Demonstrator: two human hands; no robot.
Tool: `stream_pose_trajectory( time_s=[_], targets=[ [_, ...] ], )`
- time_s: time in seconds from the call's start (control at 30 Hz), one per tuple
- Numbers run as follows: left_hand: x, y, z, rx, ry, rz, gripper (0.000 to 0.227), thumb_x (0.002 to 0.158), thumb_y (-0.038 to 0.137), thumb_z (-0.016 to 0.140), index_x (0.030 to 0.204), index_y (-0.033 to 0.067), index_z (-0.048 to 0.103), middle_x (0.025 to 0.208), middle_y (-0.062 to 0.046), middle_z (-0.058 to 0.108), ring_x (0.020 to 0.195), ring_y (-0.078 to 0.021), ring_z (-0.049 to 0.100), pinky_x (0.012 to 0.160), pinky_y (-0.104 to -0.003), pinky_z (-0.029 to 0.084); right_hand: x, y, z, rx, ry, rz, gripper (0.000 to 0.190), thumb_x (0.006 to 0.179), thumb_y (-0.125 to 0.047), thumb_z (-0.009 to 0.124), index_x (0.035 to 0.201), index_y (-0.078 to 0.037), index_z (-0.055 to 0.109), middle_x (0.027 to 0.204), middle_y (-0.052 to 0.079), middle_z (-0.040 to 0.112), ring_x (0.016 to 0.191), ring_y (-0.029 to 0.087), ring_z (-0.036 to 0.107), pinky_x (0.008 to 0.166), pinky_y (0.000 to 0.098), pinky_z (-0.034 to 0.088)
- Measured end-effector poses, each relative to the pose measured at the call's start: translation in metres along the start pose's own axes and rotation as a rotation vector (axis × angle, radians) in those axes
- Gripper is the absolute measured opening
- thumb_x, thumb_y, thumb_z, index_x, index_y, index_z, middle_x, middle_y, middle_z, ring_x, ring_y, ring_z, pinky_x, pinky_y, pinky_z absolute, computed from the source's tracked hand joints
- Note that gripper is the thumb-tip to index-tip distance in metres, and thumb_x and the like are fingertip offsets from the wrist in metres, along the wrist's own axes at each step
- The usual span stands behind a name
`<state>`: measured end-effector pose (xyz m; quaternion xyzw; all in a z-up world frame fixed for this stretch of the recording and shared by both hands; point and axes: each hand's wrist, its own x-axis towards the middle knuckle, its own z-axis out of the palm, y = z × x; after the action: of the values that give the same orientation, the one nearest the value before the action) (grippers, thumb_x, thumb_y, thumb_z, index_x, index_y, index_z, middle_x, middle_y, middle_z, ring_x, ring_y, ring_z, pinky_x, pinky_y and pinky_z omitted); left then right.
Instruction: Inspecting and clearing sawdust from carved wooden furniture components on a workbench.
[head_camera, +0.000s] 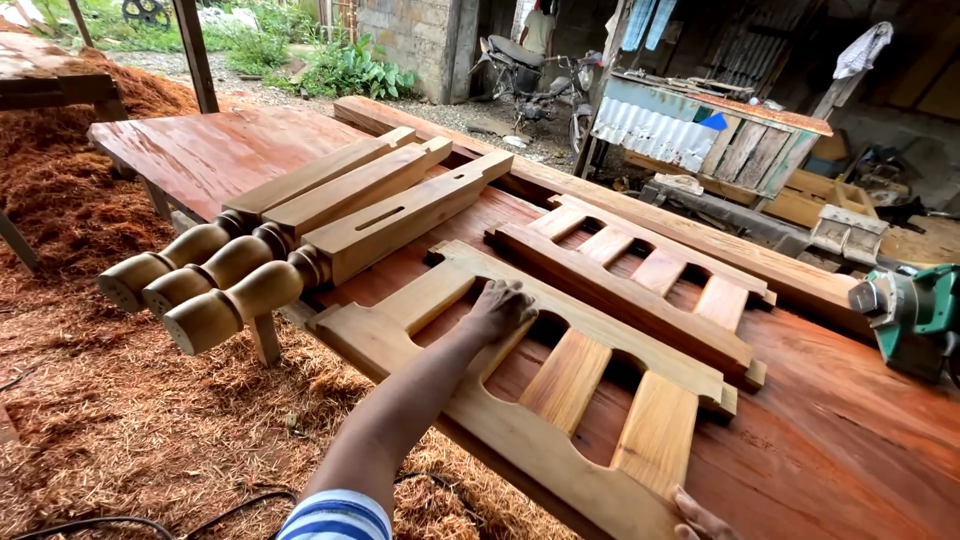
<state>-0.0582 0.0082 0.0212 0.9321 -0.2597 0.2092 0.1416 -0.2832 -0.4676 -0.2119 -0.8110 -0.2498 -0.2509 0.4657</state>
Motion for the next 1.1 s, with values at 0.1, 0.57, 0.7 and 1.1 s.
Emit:
stream_pose_trajectory(
  time_s=[0.1, 0.57, 0.7, 1.1],
  targets=[
    [0.000, 0.005, -0.009, -0.021, -0.026, -0.091, 0.035, 0.097, 0.044, 0.055, 0.117, 0.0230, 0.074, 0.124, -0.011, 0.066, 0.117, -0.0358, 0.058, 0.098, -0.050, 0.043, 0.033, -0.092, 0.009, -0.004, 0.060, -0.030, 0.036, 0.095, -0.014, 0.065, 0.128, 0.000, 0.065, 0.136, 0.015, 0.069, 0.132, 0.028, 0.064, 0.110, 0.0408, 0.053],
    [0.016, -0.011, 0.006, 0.152, -0.017, -0.110, 0.033, 0.102, 0.033, 0.049, 0.111, 0.0123, 0.074, 0.115, -0.022, 0.067, 0.110, -0.0374, 0.064, 0.096, -0.048, 0.051, 0.057, -0.230, 0.013, -0.059, 0.185, 0.418, 0.033, 0.090, -0.012, 0.070, 0.122, -0.005, 0.074, 0.127, 0.013, 0.076, 0.128, 0.022, 0.067, 0.112, 0.0411, 0.050],
    [0.014, -0.010, 0.002, 0.141, -0.003, -0.087, 0.036, 0.096, 0.040, 0.057, 0.094, 0.0102, 0.077, 0.113, -0.024, 0.066, 0.106, -0.0386, 0.064, 0.090, -0.048, 0.053, 0.062, -0.247, 0.013, -0.065, 0.150, 0.493, 0.034, 0.089, -0.013, 0.070, 0.122, -0.007, 0.074, 0.129, 0.011, 0.075, 0.129, 0.020, 0.065, 0.111, 0.0396, 0.049],
    [-0.134, 0.045, -0.084, 0.131, -0.028, 0.146, 0.036, 0.099, 0.035, 0.061, 0.083, 0.0071, 0.077, 0.093, -0.015, 0.073, 0.078, -0.0295, 0.066, 0.063, -0.043, 0.056, 0.059, -0.252, 0.015, -0.089, 0.163, 0.405, 0.032, 0.092, -0.009, 0.068, 0.123, -0.004, 0.073, 0.128, 0.014, 0.074, 0.126, 0.020, 0.067, 0.111, 0.0370, 0.049]
  ],
)
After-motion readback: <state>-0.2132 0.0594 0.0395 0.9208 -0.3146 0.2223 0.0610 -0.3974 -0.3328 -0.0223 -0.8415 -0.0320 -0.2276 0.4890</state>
